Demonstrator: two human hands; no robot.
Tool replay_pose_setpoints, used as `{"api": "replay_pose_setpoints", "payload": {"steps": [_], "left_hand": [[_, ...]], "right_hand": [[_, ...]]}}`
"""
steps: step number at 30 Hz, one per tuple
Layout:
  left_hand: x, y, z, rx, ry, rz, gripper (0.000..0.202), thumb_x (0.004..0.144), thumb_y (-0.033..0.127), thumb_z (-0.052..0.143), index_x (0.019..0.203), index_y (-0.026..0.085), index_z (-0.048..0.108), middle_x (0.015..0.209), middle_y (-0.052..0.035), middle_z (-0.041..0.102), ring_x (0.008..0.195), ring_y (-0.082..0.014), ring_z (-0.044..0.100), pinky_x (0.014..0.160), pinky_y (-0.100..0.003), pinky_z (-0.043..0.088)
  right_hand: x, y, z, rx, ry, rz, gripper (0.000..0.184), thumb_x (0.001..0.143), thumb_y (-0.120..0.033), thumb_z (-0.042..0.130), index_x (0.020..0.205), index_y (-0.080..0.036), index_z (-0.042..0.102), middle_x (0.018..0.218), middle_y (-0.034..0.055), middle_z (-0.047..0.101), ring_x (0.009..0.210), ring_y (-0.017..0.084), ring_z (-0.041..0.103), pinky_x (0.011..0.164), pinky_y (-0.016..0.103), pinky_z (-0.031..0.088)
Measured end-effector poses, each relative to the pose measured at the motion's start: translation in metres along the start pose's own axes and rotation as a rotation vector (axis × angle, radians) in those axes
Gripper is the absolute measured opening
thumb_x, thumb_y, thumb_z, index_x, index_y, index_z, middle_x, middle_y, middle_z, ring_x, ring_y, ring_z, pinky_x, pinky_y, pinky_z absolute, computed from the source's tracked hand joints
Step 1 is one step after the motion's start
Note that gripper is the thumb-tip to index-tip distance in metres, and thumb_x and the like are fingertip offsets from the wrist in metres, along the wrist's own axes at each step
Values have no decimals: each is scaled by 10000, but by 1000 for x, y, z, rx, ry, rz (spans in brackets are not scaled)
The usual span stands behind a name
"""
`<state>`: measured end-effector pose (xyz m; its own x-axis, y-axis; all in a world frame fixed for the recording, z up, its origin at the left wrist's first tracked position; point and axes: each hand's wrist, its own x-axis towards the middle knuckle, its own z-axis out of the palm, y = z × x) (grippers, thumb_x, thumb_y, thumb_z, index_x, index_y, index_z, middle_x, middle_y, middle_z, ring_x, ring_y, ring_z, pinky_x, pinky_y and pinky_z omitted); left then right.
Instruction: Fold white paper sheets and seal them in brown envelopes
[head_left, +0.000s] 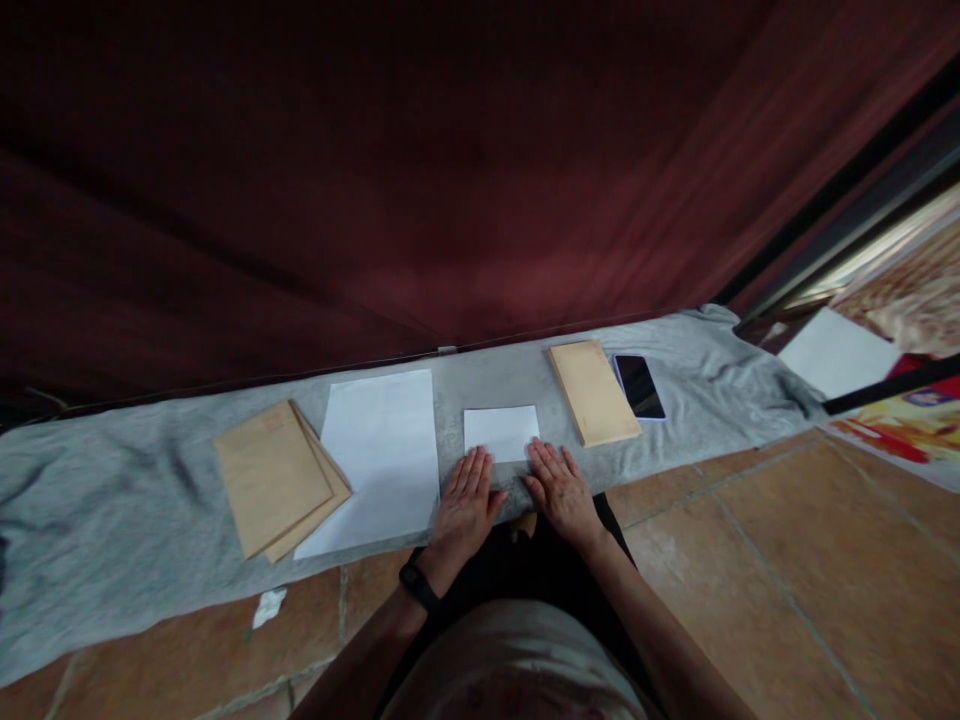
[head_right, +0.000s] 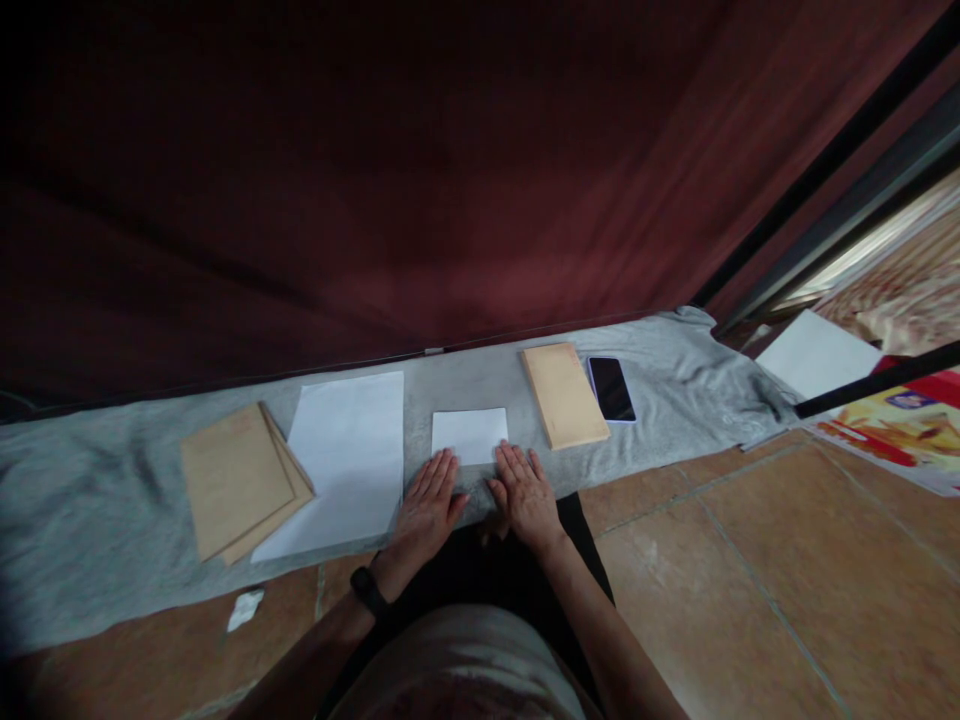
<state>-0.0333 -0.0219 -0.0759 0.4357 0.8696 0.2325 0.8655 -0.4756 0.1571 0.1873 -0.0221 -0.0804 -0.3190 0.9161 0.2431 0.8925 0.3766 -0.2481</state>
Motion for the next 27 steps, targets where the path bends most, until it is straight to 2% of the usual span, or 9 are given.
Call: {"api": "replay_pose_setpoints", "payload": {"steps": [5, 12, 19, 27], "left_hand": [[-4, 0, 3, 8, 15, -35, 621, 1018, 423, 413, 1519, 63, 340, 1566, -186, 393, 1505, -280, 259, 1217, -477, 319], [-4, 0, 4, 13, 29, -29, 601, 1013, 392, 422, 1518, 74, 343, 1566, -183, 396, 1501, -281, 275, 1211, -483, 325], [-3, 1, 4, 10, 34, -38, 606, 1013, 391, 420, 1513, 56, 347, 1563, -193, 398, 1498, -284, 284, 1210, -466, 321], [20, 5, 7, 44, -14, -122, 636, 1000, 385, 416, 1511, 14, 341, 1582, -236, 331, 1500, -313, 269, 1213, -487, 288]], "right_hand": [[3, 4, -3, 3, 17, 11, 544, 1056, -371, 372, 1557, -167, 318, 1553, 112, 433, 1451, 258, 388, 1210, 513, 273], [29, -7, 1, 34, -49, -56, 524, 1058, -400, 345, 1521, -160, 396, 1569, 108, 408, 1459, 248, 374, 1215, 486, 267], [44, 9, 8, -14, -24, 18, 541, 1059, -382, 345, 1540, -134, 356, 1577, 136, 384, 1474, 250, 346, 1221, 474, 240], [45, 11, 16, -60, 33, 44, 571, 1053, -390, 372, 1559, -132, 309, 1591, 150, 352, 1479, 265, 334, 1211, 479, 243]]}}
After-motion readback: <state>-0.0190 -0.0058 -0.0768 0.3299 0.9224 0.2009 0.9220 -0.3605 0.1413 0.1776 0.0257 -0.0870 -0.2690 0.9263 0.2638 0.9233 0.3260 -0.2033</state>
